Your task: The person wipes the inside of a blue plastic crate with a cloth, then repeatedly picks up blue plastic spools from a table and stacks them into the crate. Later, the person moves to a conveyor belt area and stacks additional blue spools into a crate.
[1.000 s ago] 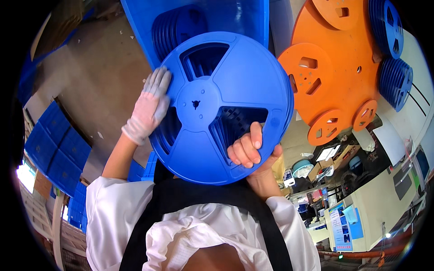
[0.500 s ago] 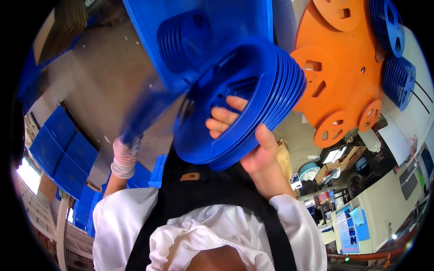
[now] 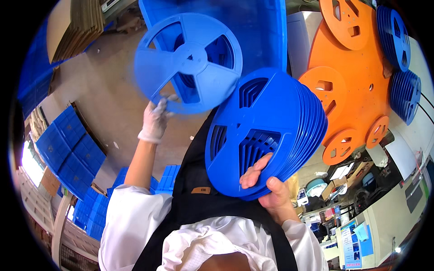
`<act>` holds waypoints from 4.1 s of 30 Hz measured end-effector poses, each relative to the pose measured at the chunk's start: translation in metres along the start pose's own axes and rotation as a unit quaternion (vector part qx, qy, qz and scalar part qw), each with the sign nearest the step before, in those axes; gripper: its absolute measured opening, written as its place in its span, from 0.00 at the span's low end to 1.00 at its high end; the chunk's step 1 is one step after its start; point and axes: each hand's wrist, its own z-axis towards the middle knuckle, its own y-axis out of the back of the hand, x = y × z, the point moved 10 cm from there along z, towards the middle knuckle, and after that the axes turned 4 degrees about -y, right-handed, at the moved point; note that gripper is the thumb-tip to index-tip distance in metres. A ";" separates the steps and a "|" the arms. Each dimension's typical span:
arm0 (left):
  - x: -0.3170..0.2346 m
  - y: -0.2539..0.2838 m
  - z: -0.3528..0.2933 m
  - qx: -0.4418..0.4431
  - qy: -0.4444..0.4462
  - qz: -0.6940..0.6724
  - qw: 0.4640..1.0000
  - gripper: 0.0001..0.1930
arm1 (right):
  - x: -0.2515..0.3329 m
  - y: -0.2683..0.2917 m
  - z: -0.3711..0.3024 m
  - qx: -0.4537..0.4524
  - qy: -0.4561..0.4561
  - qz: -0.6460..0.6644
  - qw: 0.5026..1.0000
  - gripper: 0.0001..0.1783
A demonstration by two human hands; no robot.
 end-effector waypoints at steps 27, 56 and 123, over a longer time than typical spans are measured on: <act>-0.047 -0.258 -0.084 0.307 -0.390 0.548 0.673 0.34 | 0.017 0.012 0.015 0.274 0.047 0.272 0.921 0.19; -0.024 -0.017 -0.098 0.060 -0.062 0.155 0.984 0.10 | 0.006 0.005 0.051 0.135 -0.002 0.076 0.988 0.40; -0.034 -0.007 -0.096 -0.003 -0.042 0.062 0.997 0.12 | 0.001 0.013 0.036 0.086 -0.006 0.064 0.994 0.42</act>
